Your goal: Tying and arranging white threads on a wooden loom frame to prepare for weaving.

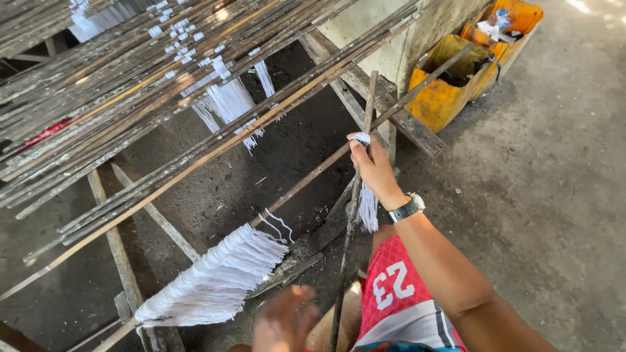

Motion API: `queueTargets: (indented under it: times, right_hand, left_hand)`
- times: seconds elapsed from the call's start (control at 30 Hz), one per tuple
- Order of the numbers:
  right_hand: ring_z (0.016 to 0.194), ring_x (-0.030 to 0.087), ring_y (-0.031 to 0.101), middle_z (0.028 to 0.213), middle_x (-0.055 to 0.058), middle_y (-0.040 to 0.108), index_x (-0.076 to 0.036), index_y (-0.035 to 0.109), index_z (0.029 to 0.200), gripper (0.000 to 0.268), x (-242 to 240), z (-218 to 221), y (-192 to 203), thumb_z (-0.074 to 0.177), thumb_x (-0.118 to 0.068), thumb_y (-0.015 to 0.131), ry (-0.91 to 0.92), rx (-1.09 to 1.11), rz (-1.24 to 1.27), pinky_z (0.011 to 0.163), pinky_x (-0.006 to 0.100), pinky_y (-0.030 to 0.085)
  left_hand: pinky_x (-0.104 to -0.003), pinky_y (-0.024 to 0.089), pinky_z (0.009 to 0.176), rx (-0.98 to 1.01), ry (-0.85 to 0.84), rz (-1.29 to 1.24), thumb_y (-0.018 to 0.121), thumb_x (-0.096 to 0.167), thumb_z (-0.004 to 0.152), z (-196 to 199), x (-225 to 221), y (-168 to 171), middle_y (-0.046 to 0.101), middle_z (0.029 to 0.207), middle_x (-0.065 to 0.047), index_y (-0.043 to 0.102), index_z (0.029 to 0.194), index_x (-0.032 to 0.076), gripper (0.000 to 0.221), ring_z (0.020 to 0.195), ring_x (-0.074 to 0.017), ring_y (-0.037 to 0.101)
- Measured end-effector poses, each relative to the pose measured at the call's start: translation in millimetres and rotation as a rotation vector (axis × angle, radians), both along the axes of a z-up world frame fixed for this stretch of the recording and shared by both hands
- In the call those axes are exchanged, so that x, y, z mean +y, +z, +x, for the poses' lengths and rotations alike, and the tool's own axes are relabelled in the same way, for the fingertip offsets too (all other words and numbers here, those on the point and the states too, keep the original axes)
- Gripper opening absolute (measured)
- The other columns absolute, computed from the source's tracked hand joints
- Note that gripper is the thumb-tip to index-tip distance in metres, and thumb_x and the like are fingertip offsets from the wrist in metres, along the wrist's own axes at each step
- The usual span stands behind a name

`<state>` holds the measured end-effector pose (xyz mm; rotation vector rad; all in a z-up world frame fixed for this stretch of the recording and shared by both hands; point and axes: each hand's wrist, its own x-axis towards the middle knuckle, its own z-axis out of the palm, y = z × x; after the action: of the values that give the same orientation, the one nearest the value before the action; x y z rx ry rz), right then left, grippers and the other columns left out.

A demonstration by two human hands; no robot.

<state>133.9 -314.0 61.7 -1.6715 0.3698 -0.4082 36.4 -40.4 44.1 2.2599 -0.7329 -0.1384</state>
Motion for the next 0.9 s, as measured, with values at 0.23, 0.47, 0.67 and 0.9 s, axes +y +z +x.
queueTargets:
  times: [0.23, 0.47, 0.67, 0.9]
  right_hand:
    - [0.054, 0.006, 0.034, 0.060, -0.005, 0.030, -0.009, 0.050, 0.108, 0.034, -0.1, -2.1, 19.5, 0.088, -0.034, 0.038, -0.009, -0.179, 0.223, 0.050, 0.023, 0.028]
    - [0.045, 0.001, 0.036, 0.055, -0.010, 0.036, -0.015, 0.054, 0.101, 0.028, -131.4, 12.6, 58.1, 0.086, -0.035, 0.042, -0.180, -0.215, 0.226, 0.039, 0.014, 0.029]
    - [0.058, -0.003, 0.053, 0.064, -0.016, 0.051, -0.030, 0.055, 0.084, 0.019, -374.1, 6.1, 50.7, 0.084, -0.046, 0.044, -0.739, 0.018, 0.100, 0.055, 0.013, 0.043]
    - [0.055, -0.003, 0.037, 0.070, -0.016, 0.045, -0.031, 0.052, 0.094, 0.015, -401.1, -42.5, 44.8, 0.091, -0.037, 0.039, -0.655, -0.197, 0.101, 0.048, 0.013, 0.028]
  left_hand:
    - [-0.042, 0.043, 0.077, -0.789, 0.294, 0.210, 0.046, 0.044, 0.084, 87.4, -18.3, 55.1, 0.055, 0.107, -0.009, 0.049, 0.115, 0.009, 0.048, 0.096, -0.0271, 0.054]
    - [-0.036, 0.046, 0.055, -0.805, 0.229, 0.134, 0.049, 0.033, 0.086, 97.2, -7.4, 60.6, 0.062, 0.069, -0.003, 0.061, 0.082, 0.013, 0.024, 0.066, -0.0227, 0.061]
    - [-0.035, 0.044, 0.051, -0.824, 0.209, 0.105, 0.046, 0.036, 0.086, 94.8, 1.4, 64.2, 0.060, 0.067, -0.001, 0.058, 0.079, 0.013, 0.027, 0.062, -0.0226, 0.059]
    - [-0.032, 0.047, 0.046, -0.778, 0.219, 0.278, 0.065, 0.031, 0.077, 120.1, -10.9, 31.6, 0.057, 0.059, 0.000, 0.060, 0.073, 0.015, 0.017, 0.056, -0.0189, 0.058]
